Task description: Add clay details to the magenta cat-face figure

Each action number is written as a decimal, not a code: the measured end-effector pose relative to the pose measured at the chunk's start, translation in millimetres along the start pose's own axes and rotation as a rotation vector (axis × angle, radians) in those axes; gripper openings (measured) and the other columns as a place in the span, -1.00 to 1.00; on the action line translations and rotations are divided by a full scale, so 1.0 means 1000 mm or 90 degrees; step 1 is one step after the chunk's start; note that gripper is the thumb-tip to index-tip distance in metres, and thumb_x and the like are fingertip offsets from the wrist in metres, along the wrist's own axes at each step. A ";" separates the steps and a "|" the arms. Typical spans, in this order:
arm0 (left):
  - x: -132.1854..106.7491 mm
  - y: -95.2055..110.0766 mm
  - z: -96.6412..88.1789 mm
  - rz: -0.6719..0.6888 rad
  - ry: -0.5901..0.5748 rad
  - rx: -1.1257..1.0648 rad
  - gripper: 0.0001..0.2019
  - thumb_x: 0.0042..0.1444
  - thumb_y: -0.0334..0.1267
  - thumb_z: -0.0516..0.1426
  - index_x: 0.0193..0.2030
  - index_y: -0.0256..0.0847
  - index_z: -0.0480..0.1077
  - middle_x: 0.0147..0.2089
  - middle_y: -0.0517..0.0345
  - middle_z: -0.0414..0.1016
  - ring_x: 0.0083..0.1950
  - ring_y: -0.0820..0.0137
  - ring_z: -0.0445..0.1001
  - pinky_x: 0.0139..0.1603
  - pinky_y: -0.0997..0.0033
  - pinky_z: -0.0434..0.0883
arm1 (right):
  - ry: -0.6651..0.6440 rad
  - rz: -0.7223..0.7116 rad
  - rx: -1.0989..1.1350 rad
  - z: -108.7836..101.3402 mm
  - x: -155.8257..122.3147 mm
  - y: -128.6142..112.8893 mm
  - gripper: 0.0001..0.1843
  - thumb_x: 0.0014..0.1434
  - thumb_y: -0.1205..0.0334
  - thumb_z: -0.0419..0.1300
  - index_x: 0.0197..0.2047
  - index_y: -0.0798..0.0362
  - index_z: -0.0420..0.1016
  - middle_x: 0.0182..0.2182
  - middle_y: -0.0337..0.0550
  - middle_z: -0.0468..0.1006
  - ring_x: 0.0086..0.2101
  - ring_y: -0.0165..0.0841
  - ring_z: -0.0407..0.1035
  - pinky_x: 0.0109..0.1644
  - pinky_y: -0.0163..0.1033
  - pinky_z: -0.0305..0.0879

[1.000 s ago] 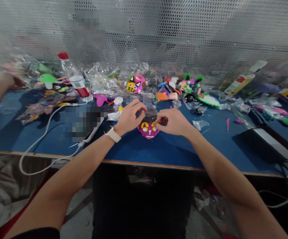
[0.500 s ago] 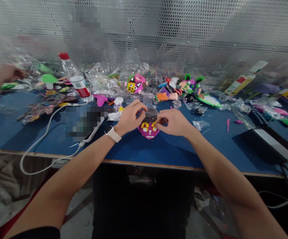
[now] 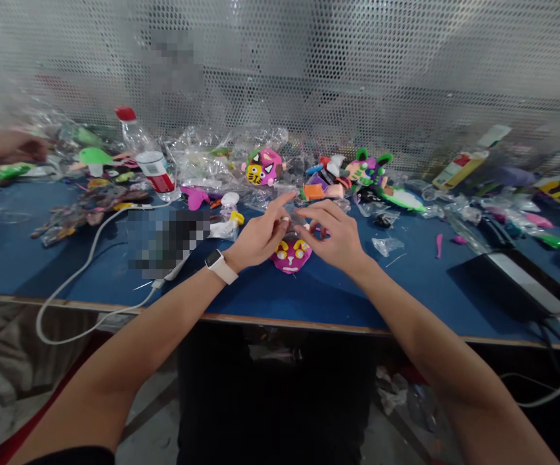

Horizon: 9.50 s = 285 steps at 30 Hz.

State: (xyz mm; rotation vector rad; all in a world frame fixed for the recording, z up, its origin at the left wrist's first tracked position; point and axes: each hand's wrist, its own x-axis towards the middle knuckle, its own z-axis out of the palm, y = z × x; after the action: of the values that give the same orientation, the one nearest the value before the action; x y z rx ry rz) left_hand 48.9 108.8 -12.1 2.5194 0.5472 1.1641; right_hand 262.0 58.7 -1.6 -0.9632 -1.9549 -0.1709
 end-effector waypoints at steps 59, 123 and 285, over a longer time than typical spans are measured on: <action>0.007 0.001 -0.004 -0.044 0.130 0.121 -0.85 0.35 -0.17 0.26 -0.21 -0.16 0.61 -0.27 0.14 0.65 -0.33 0.45 0.54 -0.25 0.43 0.46 | 0.024 0.283 0.224 0.004 -0.001 0.021 -0.76 0.31 -0.03 0.32 -0.18 -0.05 0.65 -0.35 -0.18 0.74 -0.43 -0.25 0.65 -0.32 -0.14 0.54; 0.006 0.005 -0.001 -0.018 0.133 0.164 -0.80 0.42 -0.20 0.15 -0.06 -0.16 0.62 -0.29 0.14 0.57 -0.40 0.48 0.44 -0.33 0.44 0.37 | 0.012 0.028 0.150 -0.003 0.003 0.024 -0.84 0.39 0.23 0.32 -0.02 -0.11 0.72 -0.16 -0.17 0.71 -0.39 -0.39 0.55 -0.31 -0.23 0.48; -0.001 0.013 -0.003 0.177 0.152 0.251 -0.90 0.44 -0.29 0.12 -0.01 -0.17 0.45 -0.11 0.07 0.61 -0.15 0.41 0.61 -0.21 0.42 0.54 | 0.072 -0.169 -0.061 0.006 -0.015 0.017 -0.65 0.35 0.32 0.32 0.10 -0.29 0.67 -0.18 -0.30 0.75 -0.32 -0.42 0.62 -0.27 -0.32 0.50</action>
State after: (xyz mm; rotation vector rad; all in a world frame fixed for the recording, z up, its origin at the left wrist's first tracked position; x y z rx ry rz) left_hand 48.3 97.5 -5.5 2.8780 0.5398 1.6101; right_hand 273.8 64.8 -21.1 -0.7343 -1.9773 -0.4636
